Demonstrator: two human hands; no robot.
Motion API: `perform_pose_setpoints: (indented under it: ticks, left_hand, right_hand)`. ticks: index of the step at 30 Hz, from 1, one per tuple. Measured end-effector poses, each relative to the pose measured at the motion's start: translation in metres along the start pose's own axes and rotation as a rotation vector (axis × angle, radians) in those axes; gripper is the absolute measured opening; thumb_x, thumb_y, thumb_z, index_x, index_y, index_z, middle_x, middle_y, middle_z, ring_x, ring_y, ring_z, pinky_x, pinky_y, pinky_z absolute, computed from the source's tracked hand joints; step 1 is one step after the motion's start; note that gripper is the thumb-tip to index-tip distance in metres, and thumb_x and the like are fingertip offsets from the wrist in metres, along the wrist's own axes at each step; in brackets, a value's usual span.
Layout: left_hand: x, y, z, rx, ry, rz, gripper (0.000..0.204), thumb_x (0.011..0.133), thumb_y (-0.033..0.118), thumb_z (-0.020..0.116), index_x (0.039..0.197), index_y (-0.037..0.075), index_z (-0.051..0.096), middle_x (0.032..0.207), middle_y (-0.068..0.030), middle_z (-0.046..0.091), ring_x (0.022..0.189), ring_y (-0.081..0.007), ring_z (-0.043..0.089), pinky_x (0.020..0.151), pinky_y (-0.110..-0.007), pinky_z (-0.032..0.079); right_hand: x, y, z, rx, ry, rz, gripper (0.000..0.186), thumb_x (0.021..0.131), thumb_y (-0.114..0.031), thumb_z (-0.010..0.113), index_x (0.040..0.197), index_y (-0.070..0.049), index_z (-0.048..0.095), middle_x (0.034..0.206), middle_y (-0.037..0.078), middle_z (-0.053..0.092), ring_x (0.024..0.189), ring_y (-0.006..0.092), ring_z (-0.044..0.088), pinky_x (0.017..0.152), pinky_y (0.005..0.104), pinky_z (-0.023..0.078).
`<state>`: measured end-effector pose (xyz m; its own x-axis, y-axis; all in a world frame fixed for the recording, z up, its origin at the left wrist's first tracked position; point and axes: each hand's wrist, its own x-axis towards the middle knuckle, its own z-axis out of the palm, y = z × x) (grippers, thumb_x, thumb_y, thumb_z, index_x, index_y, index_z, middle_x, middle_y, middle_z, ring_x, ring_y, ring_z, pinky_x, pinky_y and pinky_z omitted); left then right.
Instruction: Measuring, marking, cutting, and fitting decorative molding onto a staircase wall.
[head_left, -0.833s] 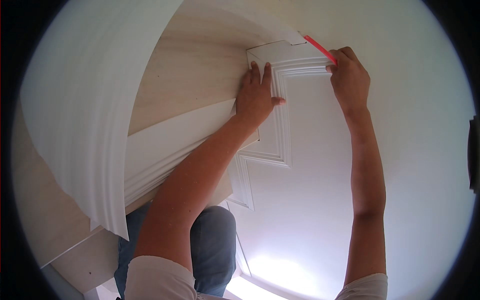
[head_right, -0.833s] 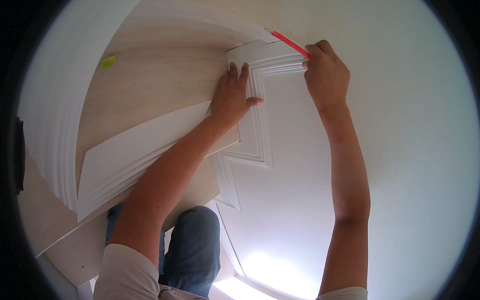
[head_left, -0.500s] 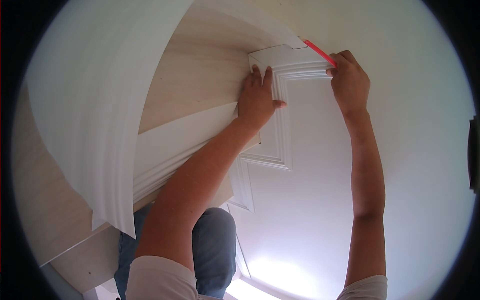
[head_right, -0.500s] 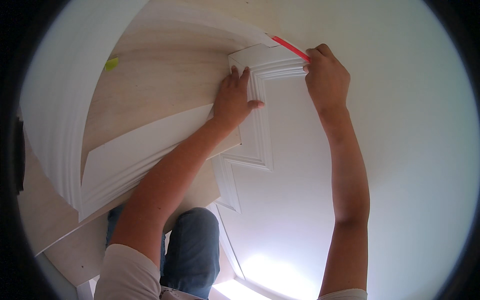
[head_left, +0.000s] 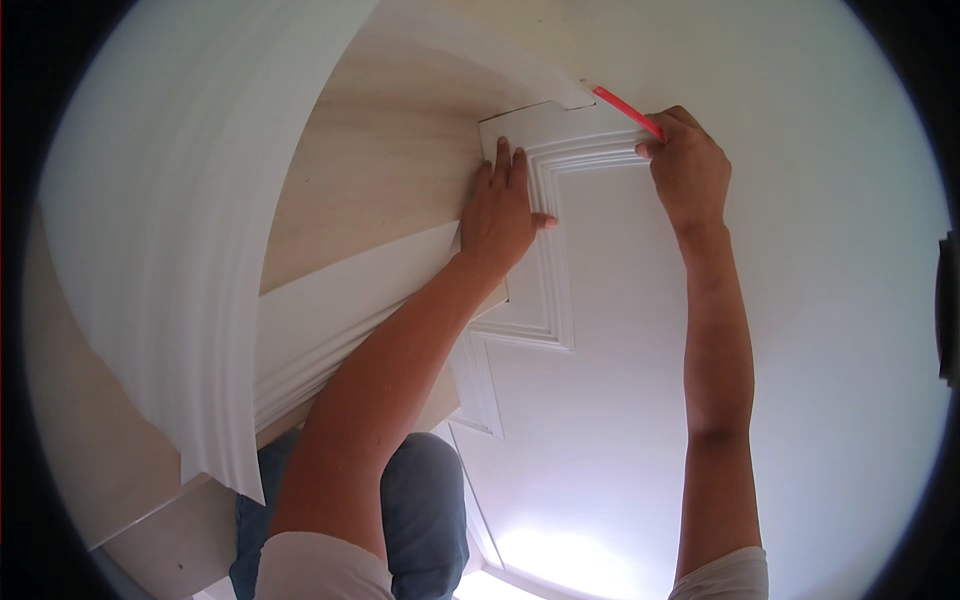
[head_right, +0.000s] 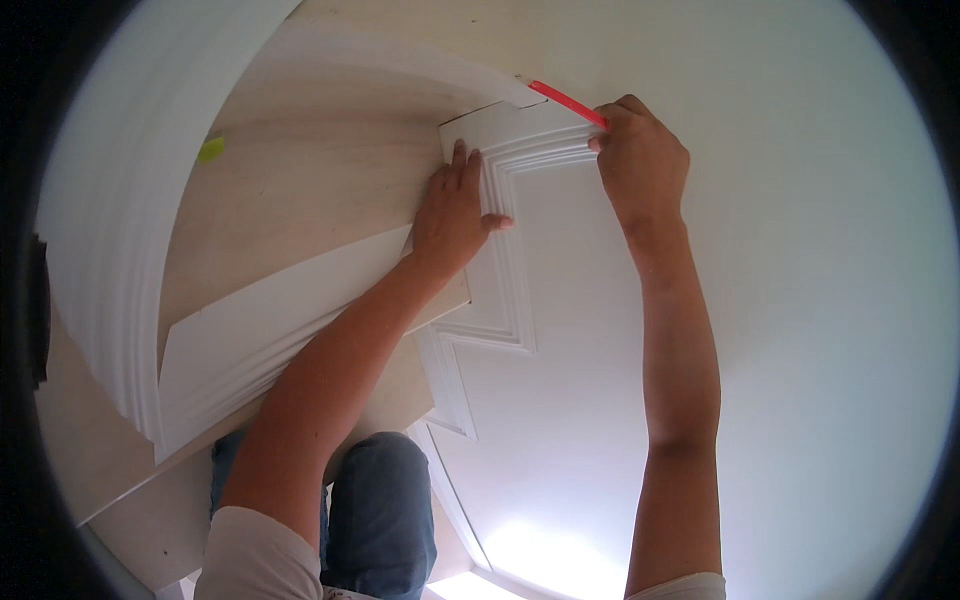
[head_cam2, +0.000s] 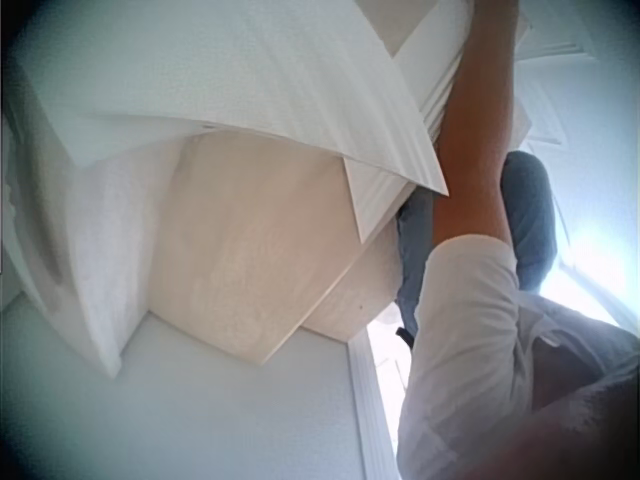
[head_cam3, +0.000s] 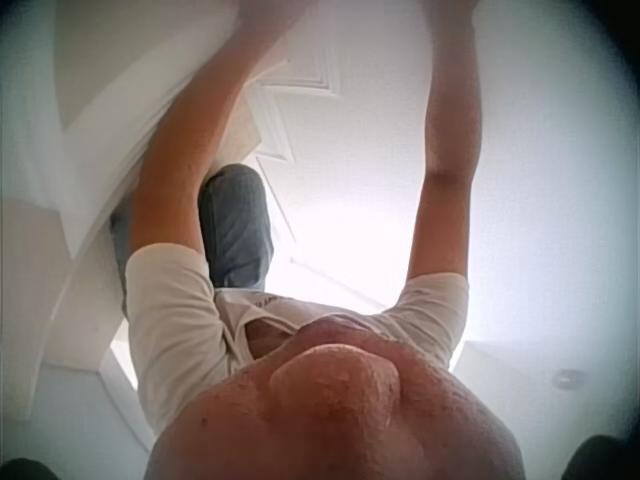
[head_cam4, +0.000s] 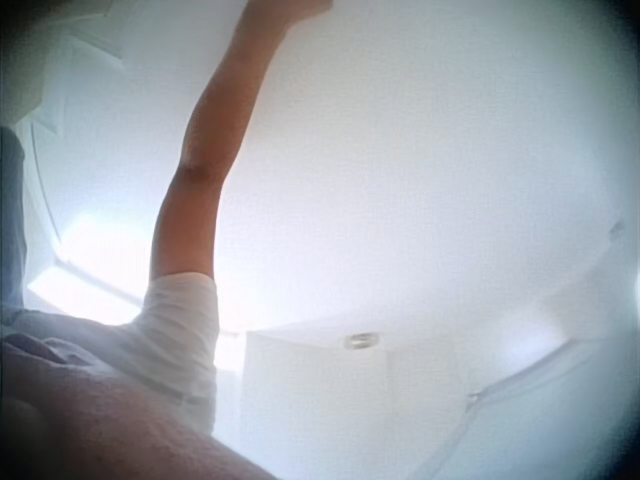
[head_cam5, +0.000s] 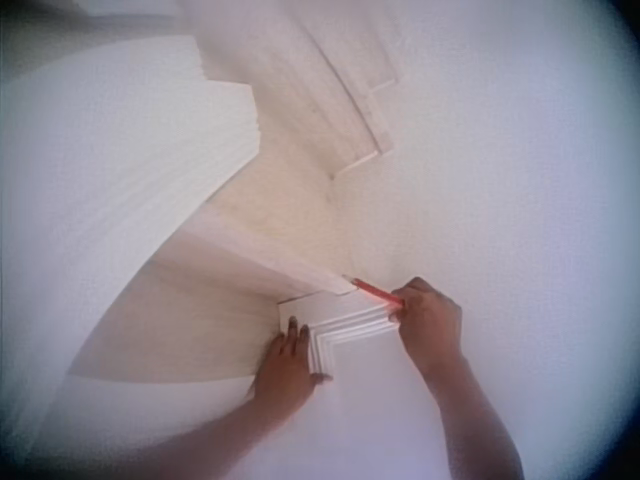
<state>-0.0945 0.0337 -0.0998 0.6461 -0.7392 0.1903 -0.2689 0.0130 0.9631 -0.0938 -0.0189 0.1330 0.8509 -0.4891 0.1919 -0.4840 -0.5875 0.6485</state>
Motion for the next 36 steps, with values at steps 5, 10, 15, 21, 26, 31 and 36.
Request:
perform_pose_setpoints:
  ticks: [5, 10, 15, 21, 26, 31, 36]
  left_hand:
    - [0.001, -0.002, 0.003, 0.022, 0.020, 0.002, 0.104, 0.076, 0.047, 0.081, 0.153, -0.002, 0.031, 0.162, -0.0228, 0.028, 0.134, -0.0389, 0.044, 0.114, -0.043, 0.039]
    - [0.002, 0.001, -0.003, 0.007, -0.033, -0.001, 0.106, 0.076, 0.048, 0.080, 0.154, -0.002, 0.028, 0.164, -0.0184, 0.026, 0.133, -0.0384, 0.045, 0.114, -0.042, 0.038]
    - [0.000, -0.002, -0.003, -0.021, -0.022, 0.005, 0.107, 0.076, 0.045, 0.081, 0.156, -0.002, 0.026, 0.165, -0.0172, 0.025, 0.133, -0.0390, 0.044, 0.114, -0.042, 0.037]
    - [0.000, -0.002, 0.002, -0.054, 0.025, 0.027, 0.107, 0.074, 0.042, 0.083, 0.154, -0.003, 0.028, 0.163, -0.0206, 0.027, 0.131, -0.0392, 0.046, 0.114, -0.044, 0.037]
    - [0.002, -0.009, 0.004, -0.044, 0.100, 0.116, 0.107, 0.071, 0.042, 0.084, 0.150, -0.009, 0.032, 0.158, -0.0276, 0.032, 0.124, -0.0398, 0.051, 0.109, -0.045, 0.038]
    - [0.002, -0.014, 0.011, 0.021, 0.094, 0.147, 0.106, 0.071, 0.043, 0.084, 0.148, -0.011, 0.035, 0.155, -0.0293, 0.036, 0.123, -0.0415, 0.053, 0.106, -0.045, 0.041]
    - [0.012, 0.005, 0.002, 0.004, -0.001, 0.119, 0.102, 0.083, 0.039, 0.079, 0.152, -0.014, 0.025, 0.161, -0.0301, 0.024, 0.143, -0.0390, 0.036, 0.119, -0.045, 0.029]
  right_hand:
    - [0.005, 0.001, 0.001, -0.001, -0.013, -0.003, 0.011, 0.082, -0.009, 0.073, 0.093, -0.009, 0.075, 0.096, -0.001, 0.068, 0.080, 0.0264, 0.067, 0.066, 0.0385, 0.053]
    - [0.003, -0.001, 0.000, 0.033, -0.049, 0.053, 0.011, 0.082, -0.009, 0.073, 0.093, -0.007, 0.074, 0.096, 0.000, 0.069, 0.082, 0.0262, 0.067, 0.068, 0.0390, 0.053]
    - [0.001, -0.003, 0.000, 0.063, -0.017, 0.063, 0.012, 0.081, -0.008, 0.073, 0.093, -0.008, 0.074, 0.097, -0.001, 0.069, 0.081, 0.0261, 0.067, 0.068, 0.0389, 0.053]
    - [0.000, -0.004, -0.002, 0.027, 0.009, 0.071, 0.013, 0.083, -0.008, 0.070, 0.095, -0.010, 0.075, 0.097, -0.001, 0.069, 0.080, 0.0266, 0.067, 0.068, 0.0382, 0.053]
    - [-0.005, -0.008, 0.004, 0.049, 0.050, 0.098, 0.014, 0.086, -0.009, 0.067, 0.097, -0.010, 0.074, 0.097, 0.002, 0.069, 0.081, 0.0281, 0.067, 0.069, 0.0387, 0.053]
    - [-0.012, -0.004, 0.020, -0.038, 0.207, 0.008, 0.014, 0.088, -0.014, 0.067, 0.100, -0.010, 0.075, 0.099, 0.007, 0.071, 0.084, 0.0297, 0.069, 0.073, 0.0400, 0.055]
    - [-0.014, -0.007, 0.004, 0.052, 0.219, 0.078, 0.014, 0.090, -0.010, 0.070, 0.098, 0.000, 0.074, 0.102, 0.017, 0.073, 0.089, 0.0297, 0.071, 0.081, 0.0391, 0.056]
